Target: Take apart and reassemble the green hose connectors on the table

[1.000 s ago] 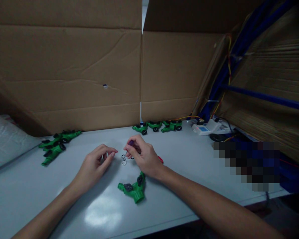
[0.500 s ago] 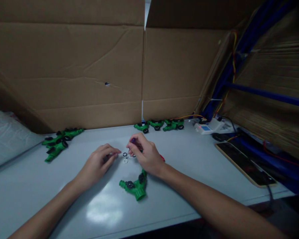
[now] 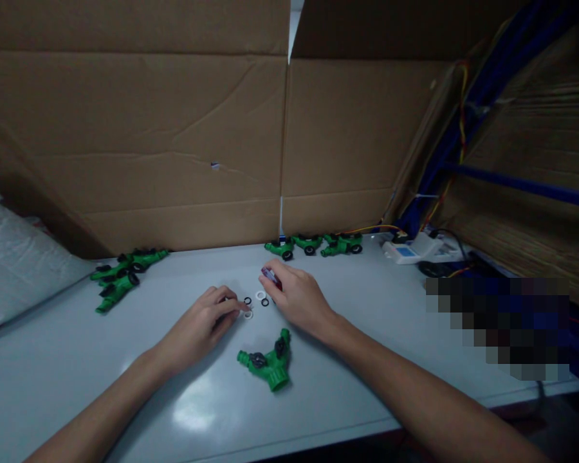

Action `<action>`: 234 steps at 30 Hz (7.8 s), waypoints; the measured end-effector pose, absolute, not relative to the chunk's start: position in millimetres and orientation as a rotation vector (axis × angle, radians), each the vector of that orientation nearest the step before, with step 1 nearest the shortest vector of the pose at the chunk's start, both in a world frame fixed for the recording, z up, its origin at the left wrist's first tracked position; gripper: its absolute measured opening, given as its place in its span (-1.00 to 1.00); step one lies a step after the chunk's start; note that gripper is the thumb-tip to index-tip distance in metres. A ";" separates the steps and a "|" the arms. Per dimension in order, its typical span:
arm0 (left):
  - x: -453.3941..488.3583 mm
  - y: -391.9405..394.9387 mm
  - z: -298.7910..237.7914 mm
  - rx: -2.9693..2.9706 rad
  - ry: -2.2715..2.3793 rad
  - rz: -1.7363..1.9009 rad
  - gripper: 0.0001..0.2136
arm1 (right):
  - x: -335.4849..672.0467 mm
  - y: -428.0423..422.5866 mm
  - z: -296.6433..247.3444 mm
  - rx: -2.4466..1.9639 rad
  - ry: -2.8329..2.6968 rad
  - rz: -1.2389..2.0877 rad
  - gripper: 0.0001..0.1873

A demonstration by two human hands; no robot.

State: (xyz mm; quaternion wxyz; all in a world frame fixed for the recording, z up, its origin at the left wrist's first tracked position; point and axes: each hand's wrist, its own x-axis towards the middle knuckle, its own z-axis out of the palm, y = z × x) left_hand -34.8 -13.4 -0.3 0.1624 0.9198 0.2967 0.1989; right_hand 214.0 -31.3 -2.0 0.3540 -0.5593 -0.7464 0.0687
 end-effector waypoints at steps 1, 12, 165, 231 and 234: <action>-34.9 -13.4 -0.2 2.617 0.846 0.579 -0.70 | 215.3 -29.8 -4.0 -1.542 -1.979 0.136 -0.82; -37.6 -10.7 -0.7 2.628 0.924 0.568 -0.74 | 222.9 -29.0 1.2 -2.008 -2.046 -0.011 -0.79; -42.9 -5.5 -6.2 2.634 0.958 0.833 -0.81 | 220.5 -23.6 -8.8 -1.062 -2.237 0.095 -0.88; -50.2 2.2 -9.1 2.596 1.001 0.921 -0.74 | 211.2 -24.1 -8.7 -0.968 -1.889 0.706 -0.93; -49.6 2.0 -8.7 2.610 1.028 0.893 -0.74 | 211.4 -22.6 -12.1 -0.963 -1.879 0.720 -0.94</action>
